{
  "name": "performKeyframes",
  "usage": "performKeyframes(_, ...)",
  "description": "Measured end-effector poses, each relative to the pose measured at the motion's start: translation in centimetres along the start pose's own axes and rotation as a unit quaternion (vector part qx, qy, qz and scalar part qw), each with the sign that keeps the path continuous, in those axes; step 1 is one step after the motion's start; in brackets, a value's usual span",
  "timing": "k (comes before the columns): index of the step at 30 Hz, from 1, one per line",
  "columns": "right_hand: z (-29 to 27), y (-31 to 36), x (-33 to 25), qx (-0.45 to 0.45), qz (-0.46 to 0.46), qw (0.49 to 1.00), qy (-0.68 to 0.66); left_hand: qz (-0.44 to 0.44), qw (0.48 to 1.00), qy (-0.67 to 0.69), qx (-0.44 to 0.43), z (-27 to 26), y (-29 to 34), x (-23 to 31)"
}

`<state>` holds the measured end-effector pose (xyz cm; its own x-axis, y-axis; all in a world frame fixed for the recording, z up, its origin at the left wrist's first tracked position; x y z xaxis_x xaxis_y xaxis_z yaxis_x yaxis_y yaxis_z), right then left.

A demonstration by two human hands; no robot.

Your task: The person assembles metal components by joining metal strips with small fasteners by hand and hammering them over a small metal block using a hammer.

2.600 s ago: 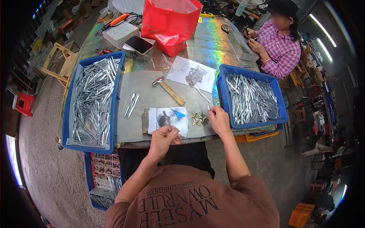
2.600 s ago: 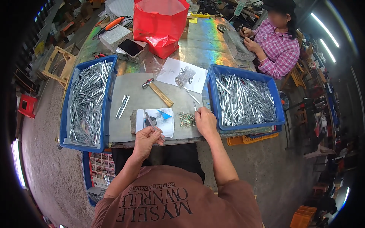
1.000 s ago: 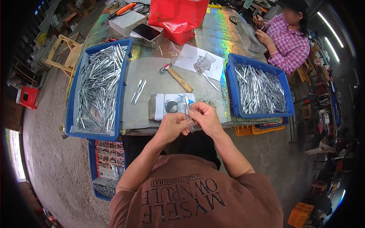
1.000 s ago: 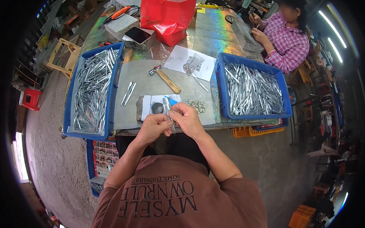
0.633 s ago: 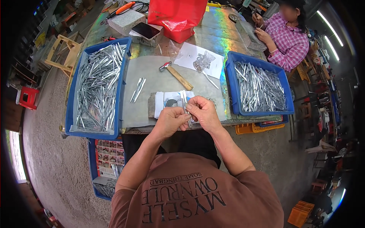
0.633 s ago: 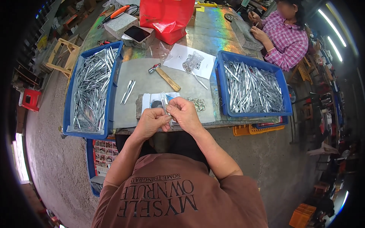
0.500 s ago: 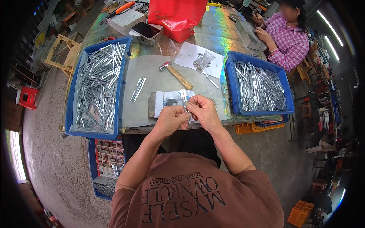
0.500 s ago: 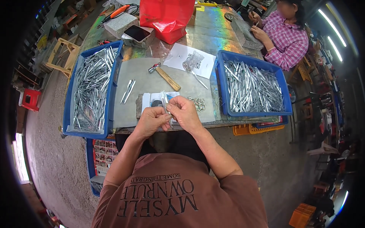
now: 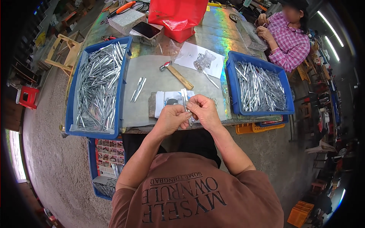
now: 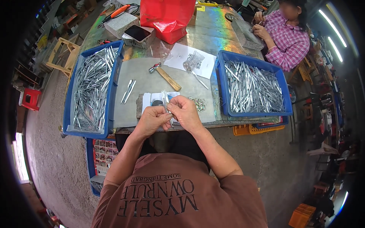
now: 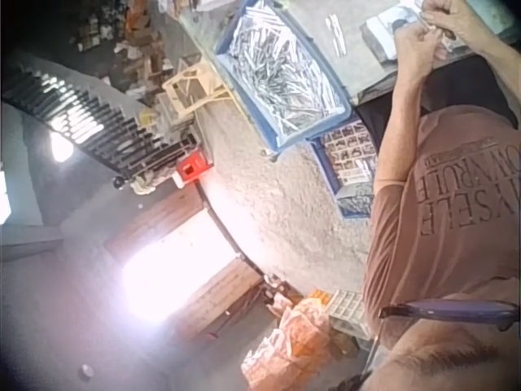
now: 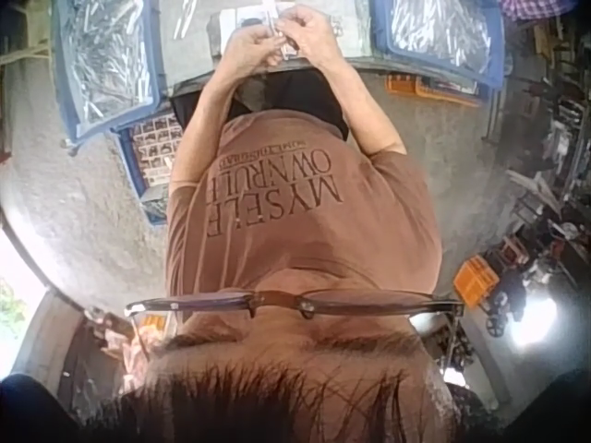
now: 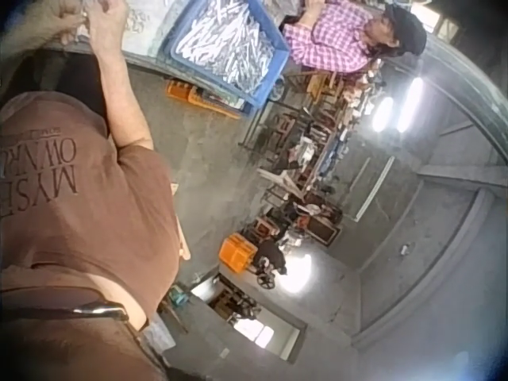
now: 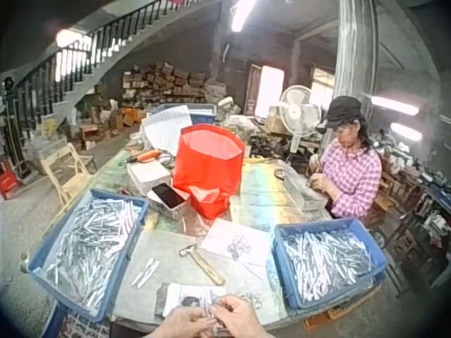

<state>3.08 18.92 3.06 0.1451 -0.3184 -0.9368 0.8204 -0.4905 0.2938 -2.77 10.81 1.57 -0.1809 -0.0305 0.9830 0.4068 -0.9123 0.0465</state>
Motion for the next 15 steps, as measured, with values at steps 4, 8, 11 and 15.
performKeyframes(4,-0.09,-0.05,0.08,0.002,0.001,1.000,0.002,0.003,1.000,0.003,0.002,0.04,-0.06,-0.07)
performKeyframes(8,-0.25,-0.05,0.33,0.003,0.006,1.000,0.001,-0.003,1.000,0.017,0.001,0.14,0.00,-0.24)
performKeyframes(11,-0.27,0.04,0.46,0.000,0.017,1.000,-0.003,-0.011,1.000,-0.004,-0.009,0.19,0.14,-0.18)
performKeyframes(15,-0.49,-0.04,0.73,0.002,0.014,1.000,-0.022,-0.006,1.000,0.004,-0.012,0.34,0.09,-0.26)
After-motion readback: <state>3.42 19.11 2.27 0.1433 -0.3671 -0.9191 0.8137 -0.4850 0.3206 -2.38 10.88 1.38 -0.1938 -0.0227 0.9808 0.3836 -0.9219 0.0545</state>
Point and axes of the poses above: each hand's wrist, its own y-axis away from the middle knuckle, its own z-axis out of the palm, x = y × z, the point moved 7 cm from there along -y, towards the middle knuckle, and after that the axes turned 10 degrees about z, right-handed, at the moved point
